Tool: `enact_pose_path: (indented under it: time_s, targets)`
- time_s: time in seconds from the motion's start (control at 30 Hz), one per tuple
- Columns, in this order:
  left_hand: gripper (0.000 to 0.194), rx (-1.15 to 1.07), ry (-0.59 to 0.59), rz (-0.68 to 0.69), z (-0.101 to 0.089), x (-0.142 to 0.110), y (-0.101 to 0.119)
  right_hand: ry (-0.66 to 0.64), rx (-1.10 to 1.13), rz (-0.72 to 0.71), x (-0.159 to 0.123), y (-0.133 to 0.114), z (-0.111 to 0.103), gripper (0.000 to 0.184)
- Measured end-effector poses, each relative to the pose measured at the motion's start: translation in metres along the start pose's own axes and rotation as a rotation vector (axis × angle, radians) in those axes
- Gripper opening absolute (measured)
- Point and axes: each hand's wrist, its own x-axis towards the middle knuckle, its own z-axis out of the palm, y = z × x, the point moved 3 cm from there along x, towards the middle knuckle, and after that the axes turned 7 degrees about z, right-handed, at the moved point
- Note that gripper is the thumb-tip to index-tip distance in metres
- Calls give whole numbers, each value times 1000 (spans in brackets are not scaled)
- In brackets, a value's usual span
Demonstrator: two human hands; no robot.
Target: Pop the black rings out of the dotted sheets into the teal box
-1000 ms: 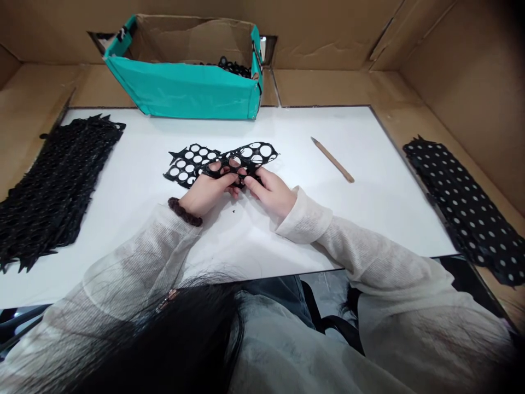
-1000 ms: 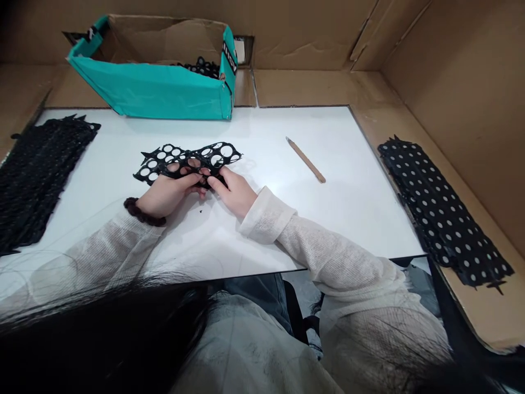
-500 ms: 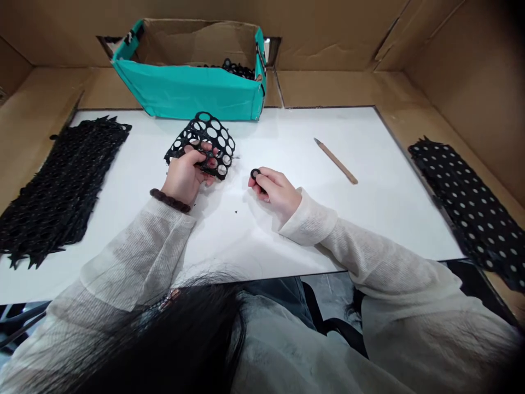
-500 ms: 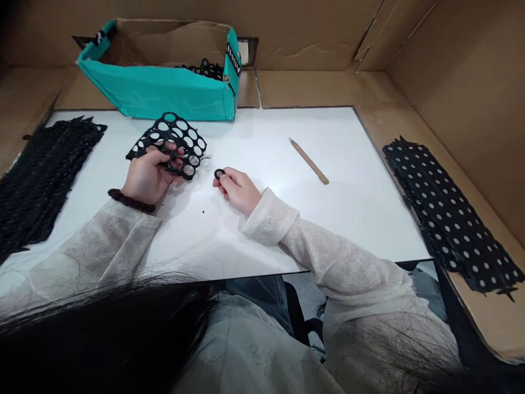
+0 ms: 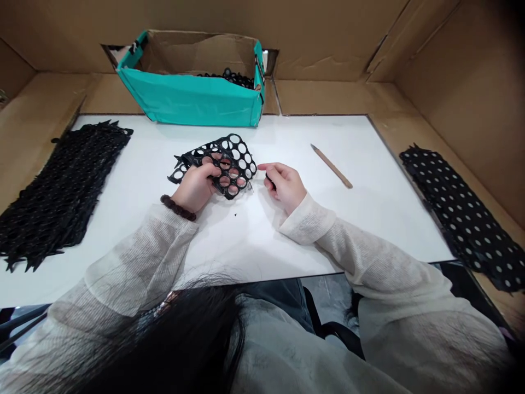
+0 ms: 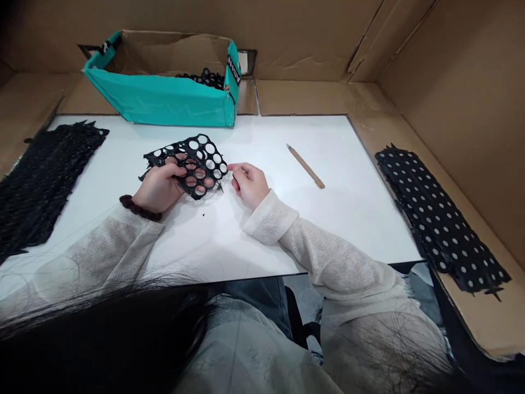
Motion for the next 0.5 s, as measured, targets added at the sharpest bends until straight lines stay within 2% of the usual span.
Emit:
enact_pose_path:
  time_s: [0.07,0.2,0.33,0.5]
  targets:
    - [29,16,8,-30,1,-1,-1,45,15,5,3,-2,-4,18]
    - [29,65,-21,-85,-1,-1,-5,84,51,46,8,-4,-10,26]
    - [28,97,-116,-90,-4,2,-8,113,112,110,14,-8,-16,30]
    - [33,146,-228,-126,-1,2,-11,218,168,237,22,-31,-27,20]
